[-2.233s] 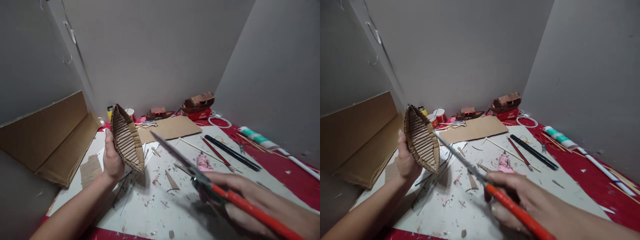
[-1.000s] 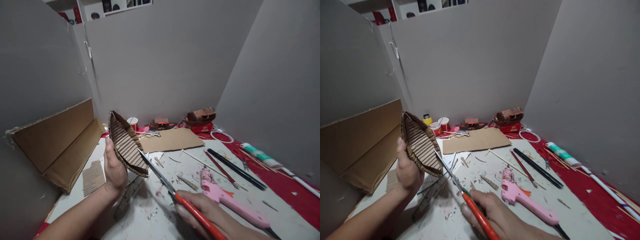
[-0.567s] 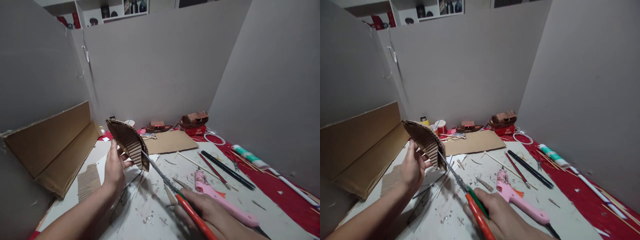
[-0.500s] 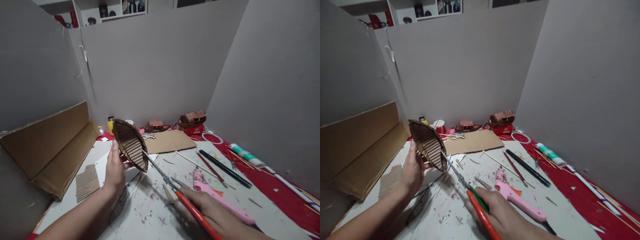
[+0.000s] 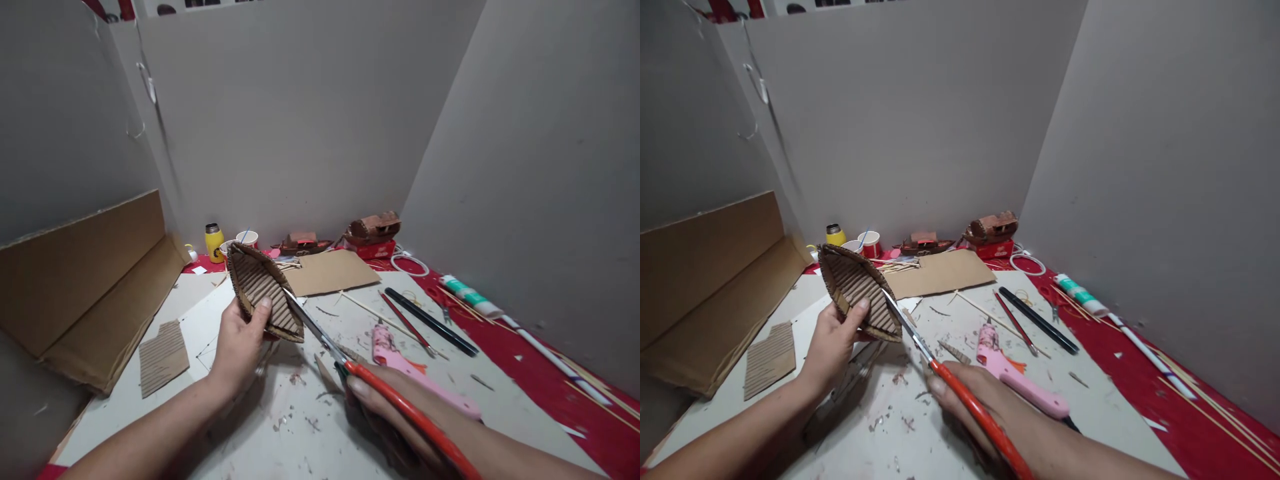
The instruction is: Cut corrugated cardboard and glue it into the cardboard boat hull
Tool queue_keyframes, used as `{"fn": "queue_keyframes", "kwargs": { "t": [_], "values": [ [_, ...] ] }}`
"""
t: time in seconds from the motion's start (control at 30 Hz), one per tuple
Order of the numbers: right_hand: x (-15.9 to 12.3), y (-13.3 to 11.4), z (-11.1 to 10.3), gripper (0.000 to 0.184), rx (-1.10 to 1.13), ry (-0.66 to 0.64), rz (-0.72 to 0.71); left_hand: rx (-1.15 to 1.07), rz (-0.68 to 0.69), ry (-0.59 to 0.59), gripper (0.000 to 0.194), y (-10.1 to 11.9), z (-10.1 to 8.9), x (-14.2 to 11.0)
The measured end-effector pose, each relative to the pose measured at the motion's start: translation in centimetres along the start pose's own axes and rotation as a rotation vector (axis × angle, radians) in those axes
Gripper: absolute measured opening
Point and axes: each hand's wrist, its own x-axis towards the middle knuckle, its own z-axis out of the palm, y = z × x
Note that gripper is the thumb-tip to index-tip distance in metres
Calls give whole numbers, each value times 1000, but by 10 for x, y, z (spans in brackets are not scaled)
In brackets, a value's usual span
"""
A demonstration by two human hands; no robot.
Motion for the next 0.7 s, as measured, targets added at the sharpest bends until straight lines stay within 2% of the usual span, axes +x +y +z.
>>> {"fn": "queue_keyframes", "kwargs": {
  "t": [0.1,0.17,0.4,0.57,0.7],
  "values": [
    [3,-3,0,42,63,-111,27,18,-54,-55,37,1,0,-3],
    [5,0,3,42,62,-137,50,26,-80,-81,41,0,0,-3],
    [4,13,11,42,63,-170,85,43,-134,-54,45,-3,0,1],
    [2,19,11,44,78,-176,63,-71,-259,-90,51,-5,-3,6],
    [-3,20,8,45,10,-172,79,-112,-283,-69,52,-6,-8,12]
  ]
}}
